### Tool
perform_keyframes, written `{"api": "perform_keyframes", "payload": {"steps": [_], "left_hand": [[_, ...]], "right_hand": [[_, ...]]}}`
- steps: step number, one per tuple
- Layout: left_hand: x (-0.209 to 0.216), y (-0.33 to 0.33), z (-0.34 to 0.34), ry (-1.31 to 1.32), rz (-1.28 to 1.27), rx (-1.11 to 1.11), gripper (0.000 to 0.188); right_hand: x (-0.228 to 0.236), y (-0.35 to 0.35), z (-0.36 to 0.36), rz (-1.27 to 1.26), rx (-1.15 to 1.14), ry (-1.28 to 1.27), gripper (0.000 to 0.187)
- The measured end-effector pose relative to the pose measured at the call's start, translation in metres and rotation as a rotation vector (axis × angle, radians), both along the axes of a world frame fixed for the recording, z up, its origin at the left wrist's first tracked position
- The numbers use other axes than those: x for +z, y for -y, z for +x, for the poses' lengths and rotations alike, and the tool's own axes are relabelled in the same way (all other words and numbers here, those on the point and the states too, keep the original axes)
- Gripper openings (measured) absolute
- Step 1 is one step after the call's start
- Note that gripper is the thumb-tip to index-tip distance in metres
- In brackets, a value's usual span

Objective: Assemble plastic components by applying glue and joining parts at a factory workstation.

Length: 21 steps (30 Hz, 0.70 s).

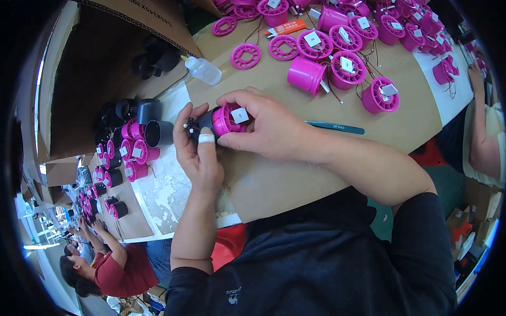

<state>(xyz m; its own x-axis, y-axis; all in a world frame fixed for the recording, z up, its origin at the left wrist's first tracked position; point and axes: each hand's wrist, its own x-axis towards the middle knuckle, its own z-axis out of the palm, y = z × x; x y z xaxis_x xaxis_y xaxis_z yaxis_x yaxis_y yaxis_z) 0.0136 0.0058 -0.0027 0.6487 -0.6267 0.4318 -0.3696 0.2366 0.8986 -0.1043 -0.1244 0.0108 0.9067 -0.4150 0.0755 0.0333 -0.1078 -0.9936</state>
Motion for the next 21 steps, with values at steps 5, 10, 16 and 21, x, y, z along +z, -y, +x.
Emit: {"api": "perform_keyframes", "payload": {"steps": [5,10,16,21], "left_hand": [[-0.003,-0.002,0.005,0.142,0.071,0.024,0.034],[-0.003,-0.007,0.011,0.233,0.168,0.043,0.030],[-0.006,-0.006,0.007,0.199,0.139,0.071,0.025],[-0.010,-0.005,0.004,0.182,0.083,0.098,0.024]], "right_hand": [[0.002,0.001,-0.001,0.102,-0.001,-0.027,0.061],[0.002,0.001,-0.001,0.043,-0.002,-0.049,0.060],[0.002,0.002,-0.002,-0.163,0.031,-0.059,0.061],[0.004,-0.004,-0.003,-0.061,0.022,-0.096,0.059]]}}
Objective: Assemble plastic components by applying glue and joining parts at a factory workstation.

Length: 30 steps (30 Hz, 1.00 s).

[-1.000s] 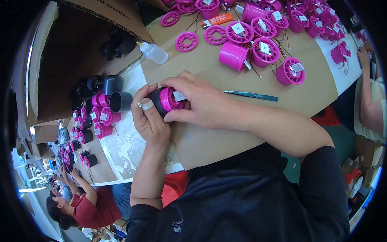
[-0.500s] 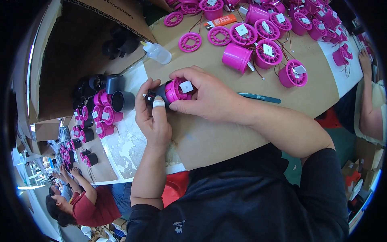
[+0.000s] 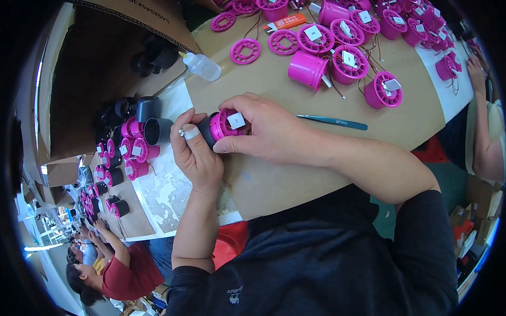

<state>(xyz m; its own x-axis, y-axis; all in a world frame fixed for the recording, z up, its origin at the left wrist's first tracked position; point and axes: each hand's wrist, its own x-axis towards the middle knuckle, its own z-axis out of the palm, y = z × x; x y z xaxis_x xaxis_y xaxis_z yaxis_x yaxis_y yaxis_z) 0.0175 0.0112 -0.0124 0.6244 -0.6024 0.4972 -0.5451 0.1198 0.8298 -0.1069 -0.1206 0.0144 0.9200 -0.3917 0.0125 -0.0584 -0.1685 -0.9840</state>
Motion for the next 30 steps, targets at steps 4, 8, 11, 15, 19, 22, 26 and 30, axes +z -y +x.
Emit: {"api": "perform_keyframes", "payload": {"steps": [4,8,11,15,19,22,26,30], "left_hand": [[0.001,-0.001,0.000,0.056,-0.019,0.008,0.023],[0.001,-0.003,0.001,0.123,-0.037,0.010,0.022],[-0.001,-0.004,0.002,0.164,-0.067,0.007,0.022],[-0.004,-0.005,0.003,0.104,-0.061,-0.008,0.026],[0.010,0.002,-0.004,-0.034,0.015,-0.029,0.032],[0.019,0.005,-0.006,-0.152,0.085,-0.044,0.038],[0.023,0.001,0.003,-0.435,0.154,-0.174,0.053],[0.023,0.002,0.004,-0.435,0.074,-0.164,0.061]], "right_hand": [[-0.004,-0.005,0.000,0.032,-0.026,0.049,0.059],[-0.005,-0.008,0.000,0.003,-0.036,0.111,0.059],[-0.001,-0.007,-0.001,-0.048,-0.016,0.120,0.058],[0.000,-0.004,-0.001,-0.092,-0.011,0.129,0.057],[0.001,0.003,-0.002,-0.276,-0.035,0.168,0.056],[0.001,0.009,-0.002,-0.451,-0.055,0.204,0.057],[0.002,0.012,-0.001,-0.667,-0.034,0.253,0.056],[0.004,0.022,0.009,-0.213,-0.166,0.359,0.051]]}}
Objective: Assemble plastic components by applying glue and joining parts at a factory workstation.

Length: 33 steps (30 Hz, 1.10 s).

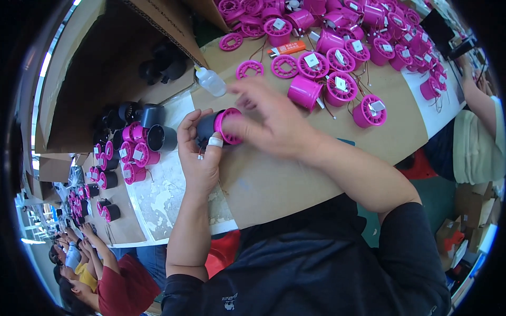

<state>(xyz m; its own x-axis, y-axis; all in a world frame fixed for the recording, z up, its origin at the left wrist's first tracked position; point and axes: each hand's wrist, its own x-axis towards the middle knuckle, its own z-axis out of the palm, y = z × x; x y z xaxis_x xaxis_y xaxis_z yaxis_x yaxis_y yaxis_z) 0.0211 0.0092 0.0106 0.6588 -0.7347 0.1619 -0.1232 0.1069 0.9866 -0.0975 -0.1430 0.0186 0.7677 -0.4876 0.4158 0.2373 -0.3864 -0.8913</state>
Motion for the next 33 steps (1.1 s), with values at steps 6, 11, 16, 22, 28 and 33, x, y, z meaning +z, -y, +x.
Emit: {"api": "perform_keyframes", "payload": {"steps": [6,11,16,22,28,33], "left_hand": [[-0.006,-0.003,0.004,0.191,-0.162,0.058,0.076],[-0.009,-0.002,0.004,0.253,-0.268,0.059,0.083],[-0.007,0.001,0.001,0.275,-0.292,0.035,0.087],[-0.011,-0.003,0.005,0.311,-0.269,0.116,0.086],[-0.013,0.000,0.007,0.328,-0.225,0.114,0.086],[-0.014,0.003,0.007,0.363,-0.189,0.138,0.085]], "right_hand": [[0.010,0.024,0.041,-0.113,-0.205,-0.223,0.049],[0.020,0.023,0.070,-0.287,-0.189,-0.414,0.050],[0.005,0.035,0.079,-0.378,-0.150,-0.377,0.051],[0.031,0.028,0.028,-0.090,-0.033,-0.023,0.051],[0.042,0.038,-0.010,-0.018,-0.037,-0.070,0.048],[0.041,0.049,-0.017,-0.010,-0.031,0.027,0.047]]}}
